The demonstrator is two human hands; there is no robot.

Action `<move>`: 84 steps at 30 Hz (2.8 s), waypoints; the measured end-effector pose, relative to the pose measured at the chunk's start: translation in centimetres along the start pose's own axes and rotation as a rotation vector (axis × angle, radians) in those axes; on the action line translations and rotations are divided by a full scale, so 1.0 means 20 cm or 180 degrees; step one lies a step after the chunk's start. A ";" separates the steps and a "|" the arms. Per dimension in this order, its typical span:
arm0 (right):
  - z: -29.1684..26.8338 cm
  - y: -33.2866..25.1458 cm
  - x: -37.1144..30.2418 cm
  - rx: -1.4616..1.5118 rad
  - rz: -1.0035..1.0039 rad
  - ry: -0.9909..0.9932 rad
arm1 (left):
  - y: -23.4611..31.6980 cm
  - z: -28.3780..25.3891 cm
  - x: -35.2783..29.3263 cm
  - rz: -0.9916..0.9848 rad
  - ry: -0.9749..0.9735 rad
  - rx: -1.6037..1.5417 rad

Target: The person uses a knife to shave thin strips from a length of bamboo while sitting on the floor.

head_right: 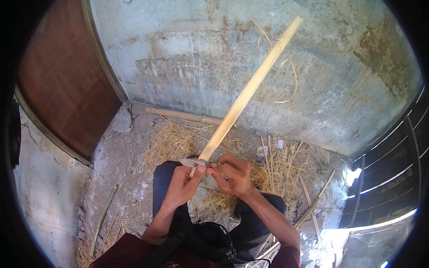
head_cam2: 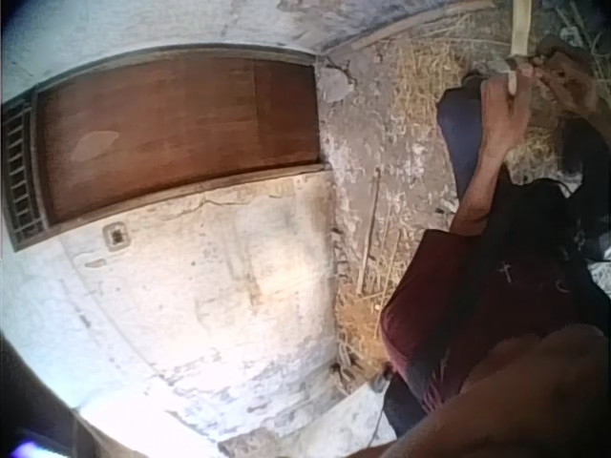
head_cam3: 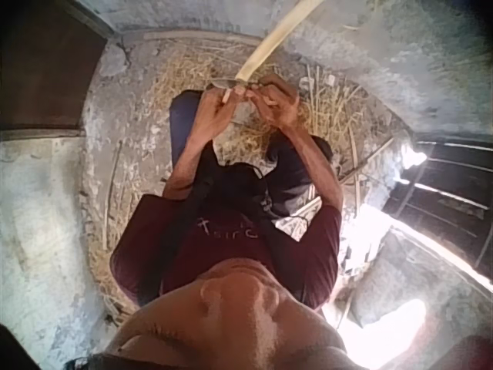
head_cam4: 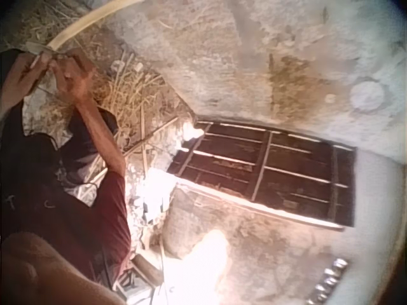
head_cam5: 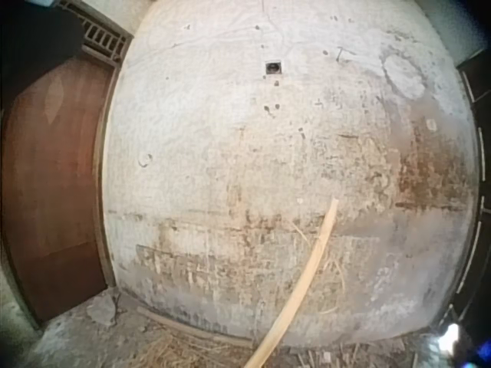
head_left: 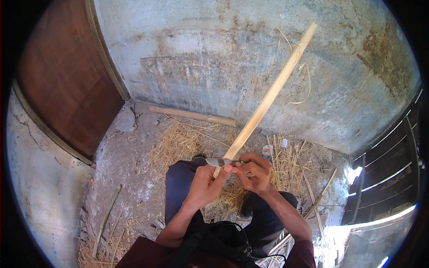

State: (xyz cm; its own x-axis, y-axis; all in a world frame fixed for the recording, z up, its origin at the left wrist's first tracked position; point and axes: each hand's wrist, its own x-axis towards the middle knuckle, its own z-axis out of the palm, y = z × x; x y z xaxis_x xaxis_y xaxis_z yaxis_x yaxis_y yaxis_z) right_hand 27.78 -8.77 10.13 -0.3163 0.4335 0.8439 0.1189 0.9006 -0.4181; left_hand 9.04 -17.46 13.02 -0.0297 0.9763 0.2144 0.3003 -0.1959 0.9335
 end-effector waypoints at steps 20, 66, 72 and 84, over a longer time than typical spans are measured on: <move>0.02 0.00 0.00 0.0324 0.0026 0.0004 | -0.06 -0.01 -0.01 0.0100 -0.0097 0.0027; 0.02 0.03 0.00 -0.0350 -0.0127 0.0082 | -0.10 -0.01 0.06 -0.0108 -0.0558 -0.0846; 0.03 0.02 0.02 -0.0493 -0.0169 0.0095 | -0.12 0.00 0.07 -0.0117 -0.0505 -0.1037; 0.05 -0.01 0.04 -0.0766 -0.0097 0.0149 | -0.11 -0.06 0.04 -0.0283 -0.0518 -0.0637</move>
State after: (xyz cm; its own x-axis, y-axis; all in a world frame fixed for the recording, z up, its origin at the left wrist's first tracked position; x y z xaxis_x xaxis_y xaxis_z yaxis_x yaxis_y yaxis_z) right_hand 26.53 -8.59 10.61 -0.2797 0.4018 0.8719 0.3326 0.8925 -0.3046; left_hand 7.22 -16.42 11.49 0.1110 0.9893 0.0951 0.1084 -0.1072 0.9883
